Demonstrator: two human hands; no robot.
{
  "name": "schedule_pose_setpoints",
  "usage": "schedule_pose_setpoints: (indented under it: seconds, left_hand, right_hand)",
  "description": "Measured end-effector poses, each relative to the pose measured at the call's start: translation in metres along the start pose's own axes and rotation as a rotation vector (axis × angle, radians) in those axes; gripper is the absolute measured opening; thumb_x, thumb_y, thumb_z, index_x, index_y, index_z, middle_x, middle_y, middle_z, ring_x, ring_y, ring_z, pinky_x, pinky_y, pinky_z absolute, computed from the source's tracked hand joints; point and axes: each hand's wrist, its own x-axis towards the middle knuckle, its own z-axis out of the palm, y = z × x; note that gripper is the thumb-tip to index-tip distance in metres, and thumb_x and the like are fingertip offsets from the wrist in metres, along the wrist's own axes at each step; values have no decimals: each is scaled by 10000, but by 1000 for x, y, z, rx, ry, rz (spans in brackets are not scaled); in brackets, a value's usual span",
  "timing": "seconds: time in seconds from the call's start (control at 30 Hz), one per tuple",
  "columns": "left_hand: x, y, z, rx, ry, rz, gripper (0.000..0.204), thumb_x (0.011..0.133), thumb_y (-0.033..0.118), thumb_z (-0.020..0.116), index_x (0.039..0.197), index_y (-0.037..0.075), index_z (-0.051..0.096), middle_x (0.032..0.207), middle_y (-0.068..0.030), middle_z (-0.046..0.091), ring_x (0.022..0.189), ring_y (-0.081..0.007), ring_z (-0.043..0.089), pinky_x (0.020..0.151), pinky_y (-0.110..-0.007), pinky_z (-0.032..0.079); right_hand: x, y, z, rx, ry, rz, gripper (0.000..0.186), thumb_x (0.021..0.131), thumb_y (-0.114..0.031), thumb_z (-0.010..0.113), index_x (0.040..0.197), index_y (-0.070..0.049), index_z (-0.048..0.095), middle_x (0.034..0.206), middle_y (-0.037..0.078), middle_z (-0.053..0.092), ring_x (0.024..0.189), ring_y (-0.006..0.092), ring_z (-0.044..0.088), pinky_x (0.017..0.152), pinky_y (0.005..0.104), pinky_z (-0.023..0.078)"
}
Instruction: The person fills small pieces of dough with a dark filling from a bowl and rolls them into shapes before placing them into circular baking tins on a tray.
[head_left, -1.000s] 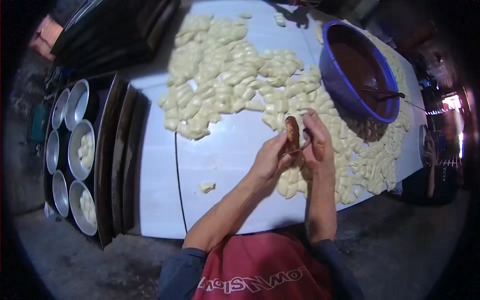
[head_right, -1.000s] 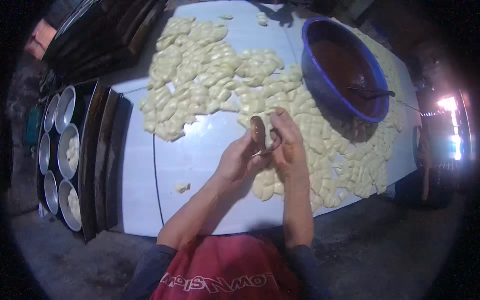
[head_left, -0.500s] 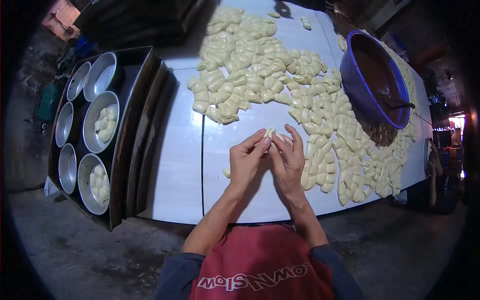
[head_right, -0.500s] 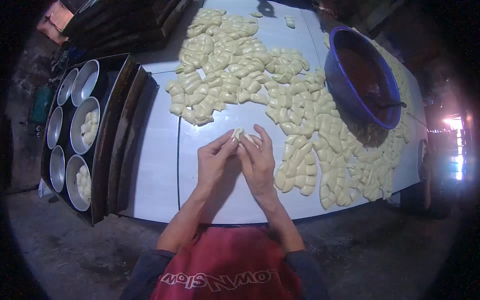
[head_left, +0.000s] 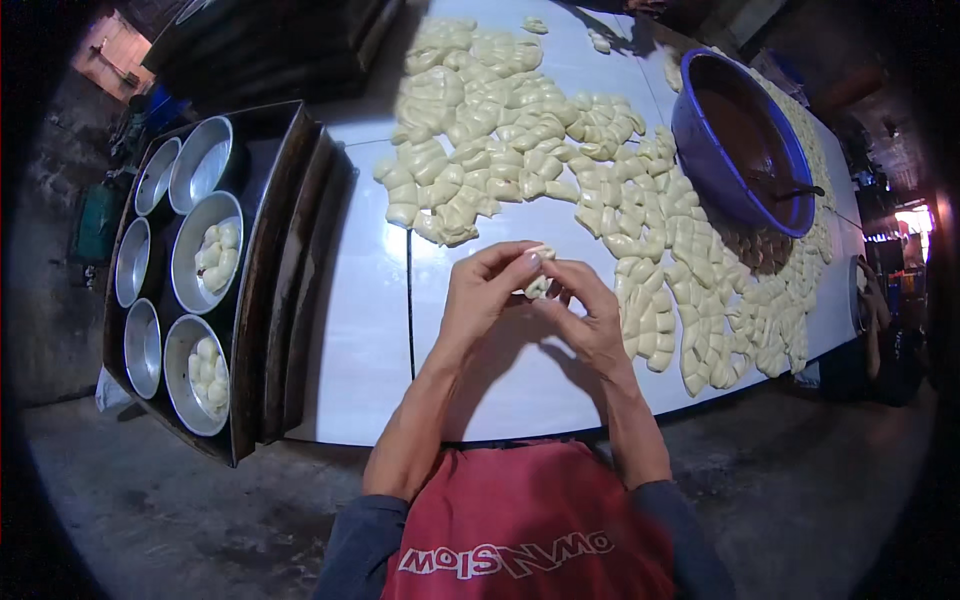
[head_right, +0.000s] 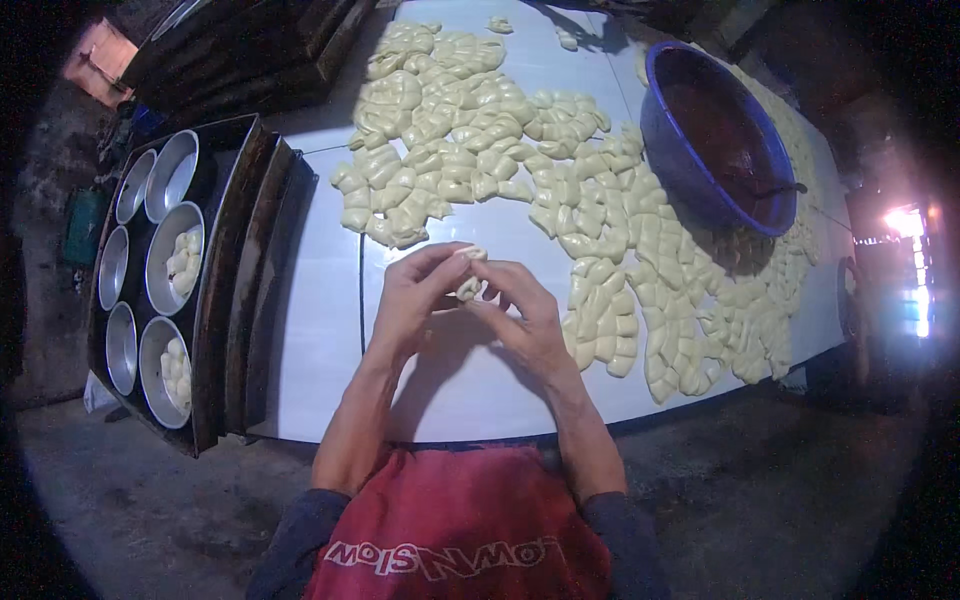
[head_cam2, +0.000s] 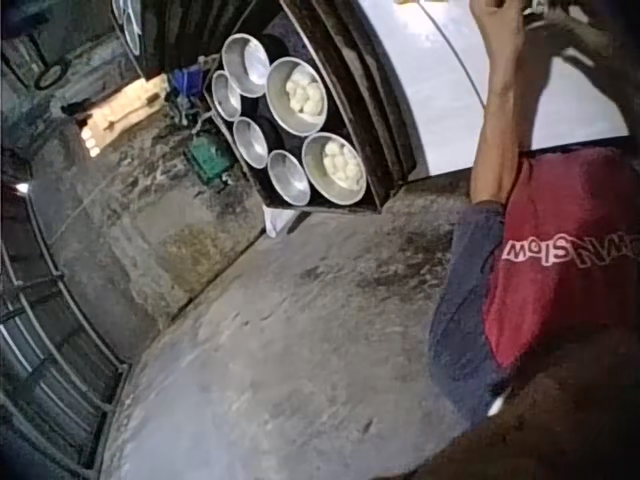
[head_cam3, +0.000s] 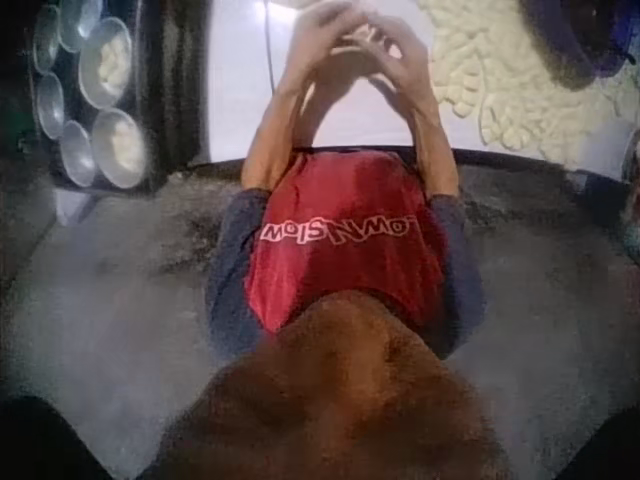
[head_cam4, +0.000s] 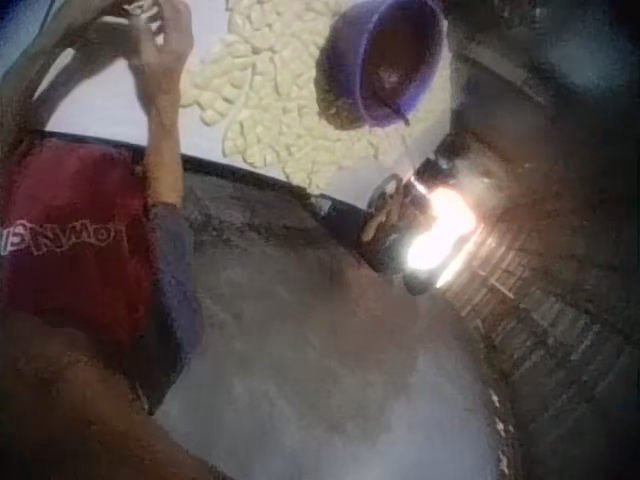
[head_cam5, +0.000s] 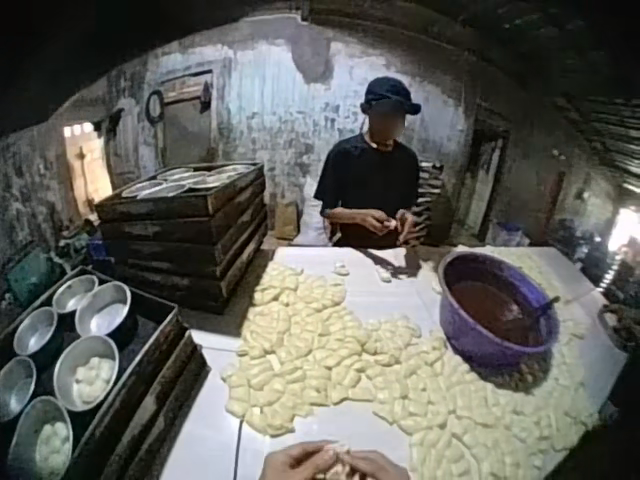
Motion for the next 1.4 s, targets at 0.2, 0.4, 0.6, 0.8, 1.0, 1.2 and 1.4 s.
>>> schedule_pose_setpoints:
  seconds: [0.2,0.4,0.6,0.8,1.0,1.2,1.4]
  left_hand:
    - [-12,-9,-1,32,-33,171,240,910,122,713,1120,7,689,1035,-88,708,874,-156,691,736,-320,617]
    - [-20,-18,4,68,-9,220,242,933,96,692,1155,2,691,965,-50,714,841,-81,657,730,-232,553]
    - [-14,-17,-4,145,88,98,209,913,166,733,1003,-23,731,876,-63,718,782,-102,640,706,-228,508]
    - [-25,-23,-17,828,147,104,374,1001,345,572,1102,16,719,960,-144,738,856,-204,704,792,-323,533]
    - [-15,-34,-43,1108,328,568,216,893,189,701,1070,66,721,1138,-126,681,935,-293,690,780,-378,545]
    - [43,-9,-64,1233,571,605,459,823,232,786,1214,76,603,1124,-120,624,949,-313,669,770,-410,543]
    - [56,-10,-78,1274,508,565,370,808,230,785,1105,75,628,1062,-112,627,888,-297,676,716,-393,547]
  right_hand:
    - [9,7,17,-80,229,-253,229,903,-75,712,1117,-38,641,1125,127,642,984,209,615,819,314,513]
    - [7,24,23,-134,338,-258,197,902,-134,740,1010,-11,631,962,125,666,808,178,635,697,294,509]
    - [5,17,12,-114,132,235,215,916,-176,720,1012,3,651,931,109,666,737,177,611,653,293,491]
    - [-29,4,11,-282,-142,234,243,907,-162,690,1107,-27,662,1077,141,649,911,301,658,779,376,525]
    - [-5,20,18,-528,-70,231,221,932,-222,643,1059,-45,677,1022,137,641,880,356,648,777,431,519]
    - [92,53,44,-657,-107,-107,291,909,-67,588,1199,-75,611,1042,143,622,901,352,642,753,455,523]
    - [141,84,53,-784,-295,-268,200,834,-150,653,1008,-50,643,867,131,543,795,326,610,673,448,513]
